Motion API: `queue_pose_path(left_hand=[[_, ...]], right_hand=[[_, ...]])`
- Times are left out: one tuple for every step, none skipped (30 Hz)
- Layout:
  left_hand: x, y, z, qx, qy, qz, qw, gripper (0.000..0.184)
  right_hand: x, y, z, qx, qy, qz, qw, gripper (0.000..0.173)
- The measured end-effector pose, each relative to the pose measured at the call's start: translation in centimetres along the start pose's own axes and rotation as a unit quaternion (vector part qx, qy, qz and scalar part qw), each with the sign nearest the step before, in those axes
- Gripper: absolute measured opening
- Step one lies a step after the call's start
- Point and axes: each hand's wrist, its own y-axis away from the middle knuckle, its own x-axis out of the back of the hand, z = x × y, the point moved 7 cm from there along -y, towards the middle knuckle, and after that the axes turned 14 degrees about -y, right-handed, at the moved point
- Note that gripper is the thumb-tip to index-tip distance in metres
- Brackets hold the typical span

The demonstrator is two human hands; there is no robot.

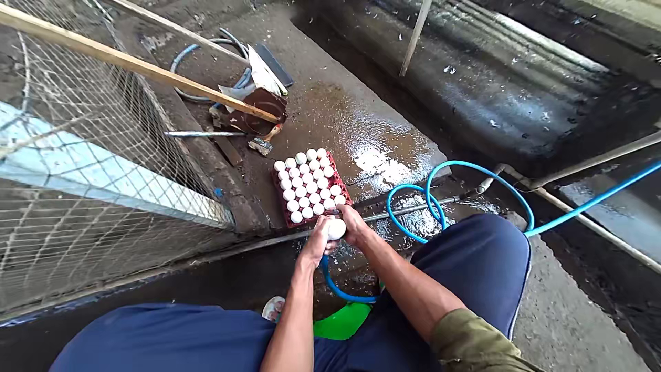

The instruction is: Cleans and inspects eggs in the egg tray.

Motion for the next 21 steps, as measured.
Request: queue_pose_path(left_hand=[[0.0,0.1,0.0,0.004,0.026,-0.025,0.999,0.042],[0.0,0.3,0.0,0.002,0.043,-0.051,0.998,0.047],[0.0,0.4,0.1,-0.001,0.049,-0.065,0.997,0.047],[0.1,0.5,0.1,-0.001,0.050,-0.062,0.997,0.044],[0.4,0.5,0.2,-0.004,0.045,-0.040,0.998,0.039],[0.8,0.3,0.4,-0.015,0.029,-0.005,0.999,0.034],[1.4,0.1,0.6,-0.031,0.009,0.053,0.998,0.034],[1.9,0.0,0.9,-0.049,-0.009,0.105,0.993,0.039],[2.0,0.1,1.2,-0.065,-0.012,0.125,0.990,0.044],[1.6,0.2,1.4,-0.083,-0.005,0.132,0.988,0.044],[1.1,0.3,1.4,-0.092,-0.003,0.120,0.988,0.048],[0.7,0.6,1.5,-0.083,-0.012,0.104,0.991,0.052],[0.4,0.6,1.4,-0.066,-0.024,0.103,0.992,0.054],[0.2,0.3,1.1,-0.067,-0.039,0.104,0.992,0.053],[-0.1,0.0,1.0,-0.076,-0.064,0.116,0.988,0.049],[-0.2,0.0,1.1,-0.084,-0.086,0.128,0.984,0.049],[-0.1,-0.1,1.0,-0.095,-0.084,0.130,0.983,0.051],[0.1,-0.3,0.9,-0.105,-0.066,0.145,0.982,0.053],[0.3,-0.5,0.7,-0.100,-0.056,0.164,0.980,0.058],[0.5,-0.5,0.5,-0.080,-0.066,0.170,0.980,0.063],[0.5,-0.4,0.1,-0.054,-0.093,0.162,0.981,0.068]], right_hand=[[0.1,-0.3,-0.4,0.025,-0.004,0.007,1.000,0.037],[0.2,-0.6,-0.6,0.049,-0.006,0.008,0.999,0.037],[0.2,-0.7,-0.8,0.070,0.002,0.007,0.998,0.037],[0.2,-0.6,-0.8,0.088,0.020,0.004,0.996,0.038],[0.1,-0.3,-0.8,0.113,0.053,0.004,0.992,0.040],[-0.1,0.3,-1.0,0.143,0.088,0.001,0.986,0.043],[-0.5,1.3,-1.1,0.190,0.132,-0.005,0.973,0.045],[-1.2,2.6,-1.2,0.243,0.183,-0.014,0.952,0.045],[-1.9,3.8,-1.1,0.298,0.236,-0.021,0.925,0.044],[-2.4,4.6,-0.6,0.343,0.274,-0.030,0.898,0.046],[-2.5,4.8,-0.4,0.382,0.285,-0.028,0.879,0.046],[-2.2,4.4,-0.6,0.398,0.277,-0.021,0.874,0.046],[-1.8,3.6,-1.1,0.388,0.254,-0.010,0.886,0.046],[-1.2,2.6,-1.6,0.355,0.223,0.005,0.908,0.045],[-0.7,1.9,-1.9,0.314,0.194,0.024,0.929,0.043],[-0.5,1.8,-1.9,0.277,0.179,0.042,0.943,0.043],[-0.6,2.2,-1.4,0.260,0.179,0.044,0.948,0.043],[-0.8,2.7,-0.8,0.270,0.189,0.033,0.944,0.044],[-1.0,2.9,-0.3,0.293,0.195,0.013,0.936,0.044],[-0.9,2.6,0.0,0.305,0.187,-0.001,0.934,0.045],[-0.4,1.9,0.0,0.293,0.169,0.006,0.941,0.047]])
